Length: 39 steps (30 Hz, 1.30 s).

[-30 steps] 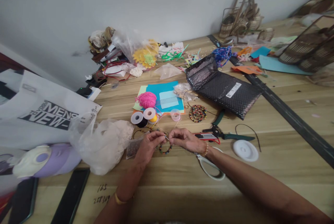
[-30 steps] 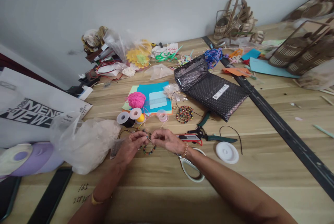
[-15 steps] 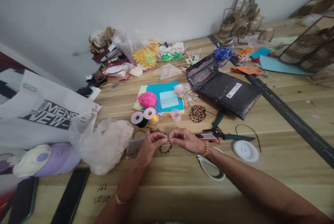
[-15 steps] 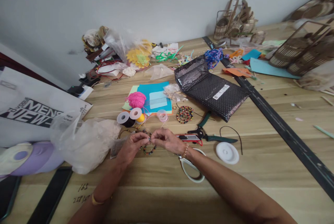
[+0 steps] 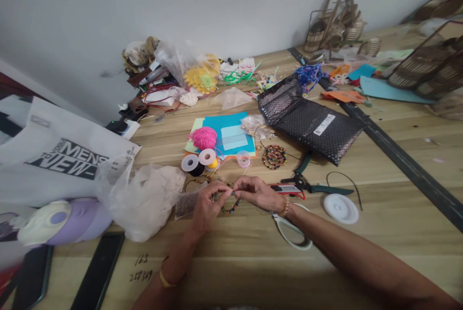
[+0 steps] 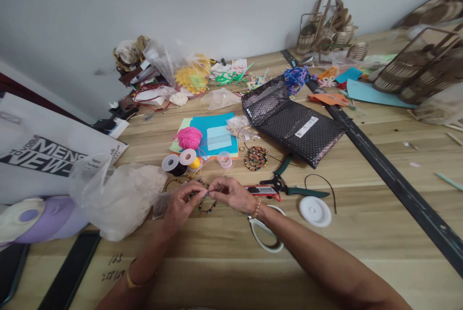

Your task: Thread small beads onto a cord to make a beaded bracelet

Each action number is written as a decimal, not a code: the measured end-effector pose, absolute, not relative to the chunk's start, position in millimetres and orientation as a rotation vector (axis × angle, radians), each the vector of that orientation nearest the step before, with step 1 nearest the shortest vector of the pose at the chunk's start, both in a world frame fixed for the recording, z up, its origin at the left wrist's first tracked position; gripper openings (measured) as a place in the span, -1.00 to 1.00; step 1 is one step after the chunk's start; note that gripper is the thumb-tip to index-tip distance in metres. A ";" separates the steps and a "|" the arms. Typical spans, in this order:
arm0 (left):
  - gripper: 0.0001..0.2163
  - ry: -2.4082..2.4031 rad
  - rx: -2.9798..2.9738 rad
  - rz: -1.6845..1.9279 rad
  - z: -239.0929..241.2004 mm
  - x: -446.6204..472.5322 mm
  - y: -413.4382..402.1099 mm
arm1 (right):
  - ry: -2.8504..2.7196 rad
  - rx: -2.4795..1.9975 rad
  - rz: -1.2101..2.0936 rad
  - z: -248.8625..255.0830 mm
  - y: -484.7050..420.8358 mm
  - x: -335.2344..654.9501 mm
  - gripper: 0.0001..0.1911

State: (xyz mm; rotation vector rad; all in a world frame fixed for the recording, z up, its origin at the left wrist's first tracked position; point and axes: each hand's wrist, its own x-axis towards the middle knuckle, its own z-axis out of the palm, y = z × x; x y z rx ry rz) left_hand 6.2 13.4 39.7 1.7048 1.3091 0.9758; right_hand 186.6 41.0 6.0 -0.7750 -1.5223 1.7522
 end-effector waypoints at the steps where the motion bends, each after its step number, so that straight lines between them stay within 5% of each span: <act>1: -0.89 1.306 1.762 1.011 40.4 6.7 12.9 | -1.492 -0.783 1.748 7.7 40.6 186.8 -0.65; 15: -0.93 1.251 1.912 1.164 35.8 7.4 10.3 | -1.380 -0.668 1.821 8.3 39.2 185.9 -0.70; 39: -0.92 1.531 2.132 0.921 33.0 -30.4 28.9 | -1.519 -0.802 1.638 5.2 40.5 185.6 -0.65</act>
